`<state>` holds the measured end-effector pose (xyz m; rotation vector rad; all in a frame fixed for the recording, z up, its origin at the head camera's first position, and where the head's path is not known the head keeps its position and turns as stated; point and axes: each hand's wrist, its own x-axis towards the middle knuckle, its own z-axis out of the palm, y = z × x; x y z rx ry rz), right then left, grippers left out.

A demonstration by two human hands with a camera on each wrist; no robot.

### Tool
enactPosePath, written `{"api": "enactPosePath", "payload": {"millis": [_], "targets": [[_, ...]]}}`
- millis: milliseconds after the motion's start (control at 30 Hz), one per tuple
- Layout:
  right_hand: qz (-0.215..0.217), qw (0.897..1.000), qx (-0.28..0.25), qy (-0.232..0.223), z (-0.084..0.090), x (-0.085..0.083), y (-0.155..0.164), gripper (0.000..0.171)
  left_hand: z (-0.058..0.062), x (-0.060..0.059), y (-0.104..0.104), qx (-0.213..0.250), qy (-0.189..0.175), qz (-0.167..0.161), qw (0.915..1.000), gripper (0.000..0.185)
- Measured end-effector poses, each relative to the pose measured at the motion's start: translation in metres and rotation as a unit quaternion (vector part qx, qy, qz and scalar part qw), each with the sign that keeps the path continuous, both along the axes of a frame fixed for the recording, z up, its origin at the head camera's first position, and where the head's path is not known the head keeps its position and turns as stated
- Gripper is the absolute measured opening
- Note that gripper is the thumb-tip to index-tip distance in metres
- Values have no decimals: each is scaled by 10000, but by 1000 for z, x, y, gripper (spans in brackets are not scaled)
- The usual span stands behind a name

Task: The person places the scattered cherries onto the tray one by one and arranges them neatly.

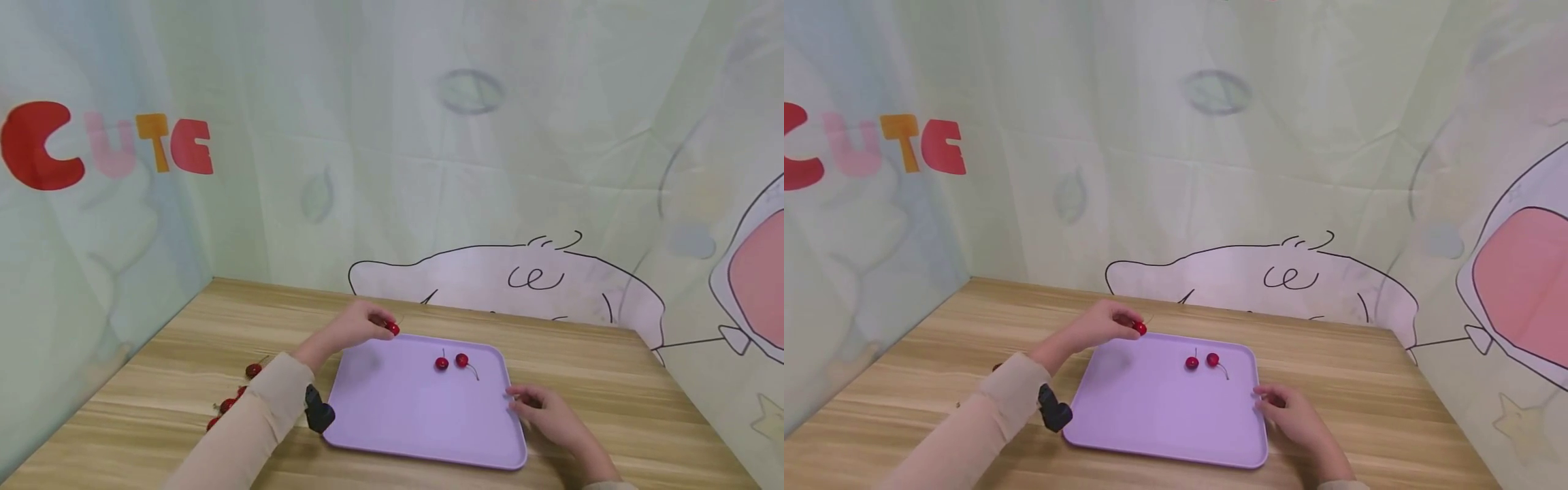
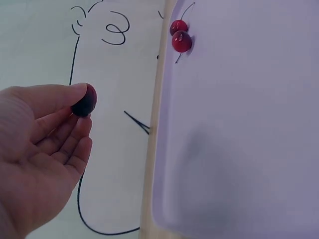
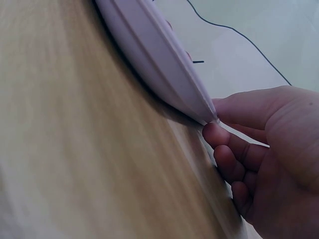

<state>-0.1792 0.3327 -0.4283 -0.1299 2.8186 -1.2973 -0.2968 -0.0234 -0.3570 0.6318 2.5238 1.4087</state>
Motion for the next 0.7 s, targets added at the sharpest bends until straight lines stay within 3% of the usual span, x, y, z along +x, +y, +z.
{"api": "enactPosePath", "payload": {"millis": [300,700], "targets": [[-1,9999,84,64,2,0,-1,32,-15,-2,32,-145,13,-42,9999,18],[-13,10000,13,23,0,-1,0,31,-36,-4,51,-83,48,-35,9999,19]]}}
